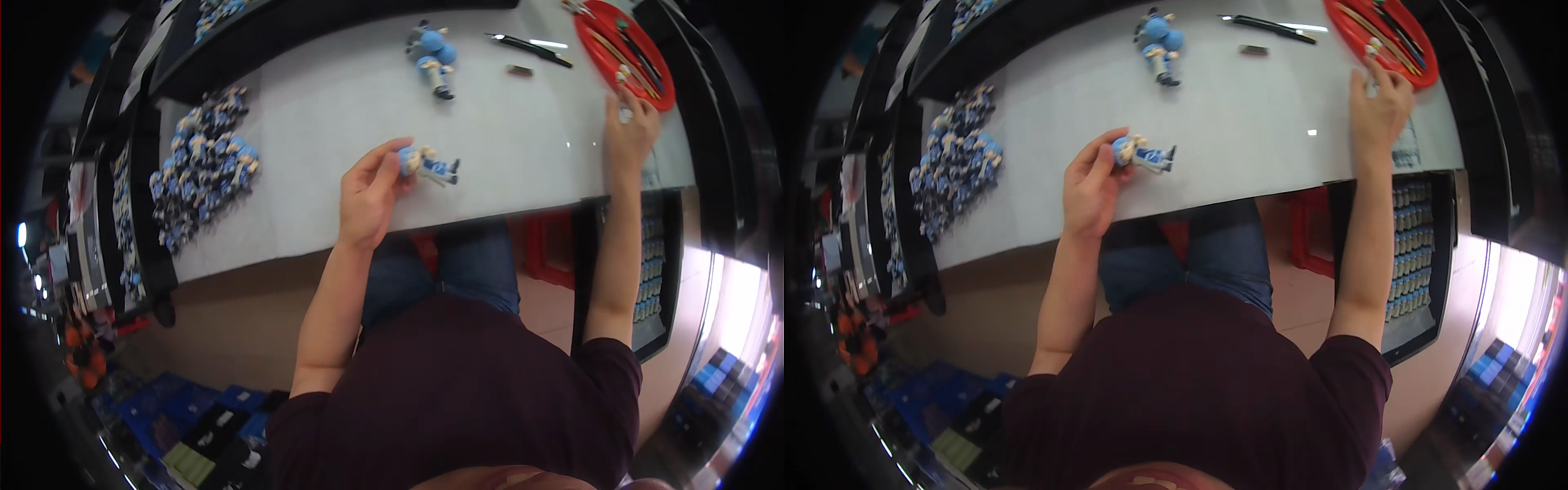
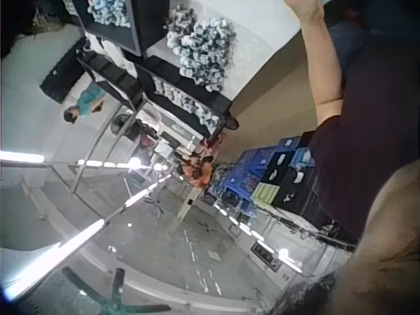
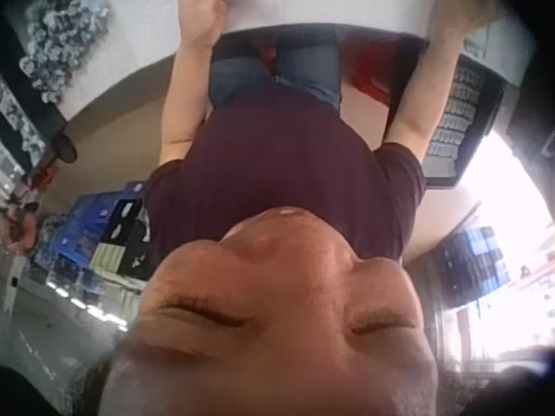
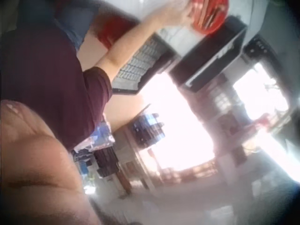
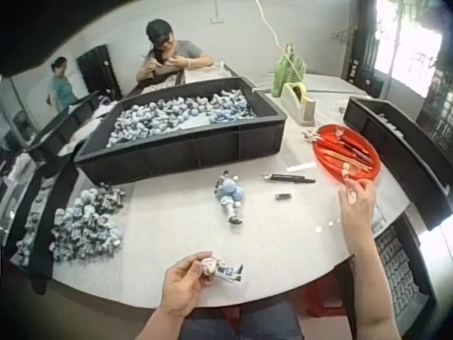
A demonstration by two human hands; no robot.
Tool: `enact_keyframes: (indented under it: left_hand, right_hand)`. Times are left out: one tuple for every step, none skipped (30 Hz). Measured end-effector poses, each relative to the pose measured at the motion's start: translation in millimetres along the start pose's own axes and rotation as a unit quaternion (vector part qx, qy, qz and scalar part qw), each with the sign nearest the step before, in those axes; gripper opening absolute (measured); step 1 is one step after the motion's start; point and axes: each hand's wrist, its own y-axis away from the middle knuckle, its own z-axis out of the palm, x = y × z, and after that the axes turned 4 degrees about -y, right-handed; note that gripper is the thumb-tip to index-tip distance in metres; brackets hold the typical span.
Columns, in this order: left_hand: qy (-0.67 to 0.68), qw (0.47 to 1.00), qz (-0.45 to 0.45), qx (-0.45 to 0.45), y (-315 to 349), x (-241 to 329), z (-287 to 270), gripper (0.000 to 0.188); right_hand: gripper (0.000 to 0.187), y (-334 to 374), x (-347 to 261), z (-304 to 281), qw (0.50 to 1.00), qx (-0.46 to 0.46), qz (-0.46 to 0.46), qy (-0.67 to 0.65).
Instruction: The person assembles small blue and white figurines by hand at a workbench. They pick up individual figurines, attach small accessories like hats or weapons, and place the completed units into a black tray. The process is repetitive, involving picking, assembling, and placing items one by one.
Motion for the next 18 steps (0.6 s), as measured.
enact_keyframes:
  left_hand:
    - [0.016,1.000,-0.002,-0.019,-2,1,2,0.025]
    - [0.017,1.000,0.003,-0.023,-2,-2,-1,0.026]
    - [0.015,1.000,0.014,-0.018,1,-5,-6,0.026]
    - [0.017,0.999,0.021,-0.030,1,-4,-7,0.027]
    - [0.017,0.999,0.020,-0.030,2,-3,-8,0.028]
    - [0.018,0.999,0.019,-0.032,2,-3,-8,0.029]
    - [0.017,0.999,0.016,-0.037,2,-3,-8,0.030]
    - [0.009,0.999,0.018,-0.037,1,-2,-7,0.030]
    - [0.012,0.999,0.024,-0.037,1,-3,-8,0.030]
    - [0.015,0.999,0.028,-0.039,0,-4,-7,0.030]
    - [0.018,0.998,0.031,-0.041,0,-5,-7,0.030]
    - [0.022,0.998,0.036,-0.037,0,-6,-7,0.030]
    - [0.026,0.998,0.040,-0.032,-1,-7,-8,0.030]
    - [0.029,0.998,0.044,-0.027,0,-7,-8,0.030]
    - [0.033,0.998,0.042,-0.023,-1,-5,-8,0.030]
    - [0.037,0.998,0.040,-0.019,-1,-4,-8,0.030]
    - [0.041,0.998,0.037,-0.015,-1,-2,-8,0.030]
    - [0.056,0.998,0.033,-0.005,-1,0,-7,0.030]
  right_hand:
    - [0.028,-3,-4,-13,0.999,0.002,0.003,-0.050]
    - [0.025,0,-16,-16,0.996,0.011,0.000,-0.089]
    - [0.021,7,-48,-20,0.976,-0.041,0.087,-0.198]
    - [0.019,15,-68,-24,0.946,-0.090,0.107,-0.294]
    - [0.018,24,-83,-28,0.905,-0.136,0.127,-0.382]
    - [0.020,36,-99,-30,0.856,-0.207,0.142,-0.452]
    - [0.021,47,-115,-33,0.796,-0.275,0.157,-0.516]
    - [0.024,54,-135,-38,0.752,-0.315,0.164,-0.555]
    - [0.026,61,-154,-42,0.705,-0.355,0.170,-0.590]
    - [0.026,65,-166,-45,0.665,-0.375,0.183,-0.619]
    - [0.027,68,-174,-46,0.623,-0.395,0.195,-0.646]
    - [0.026,71,-177,-43,0.624,-0.401,0.195,-0.642]
    - [0.025,74,-179,-40,0.625,-0.408,0.194,-0.637]
    - [0.024,77,-182,-37,0.625,-0.414,0.194,-0.632]
    - [0.023,78,-185,-36,0.623,-0.409,0.193,-0.638]
    - [0.023,79,-189,-35,0.621,-0.405,0.192,-0.643]
    - [0.022,79,-193,-34,0.619,-0.400,0.191,-0.648]
    - [0.020,79,-197,-34,0.625,-0.384,0.194,-0.651]
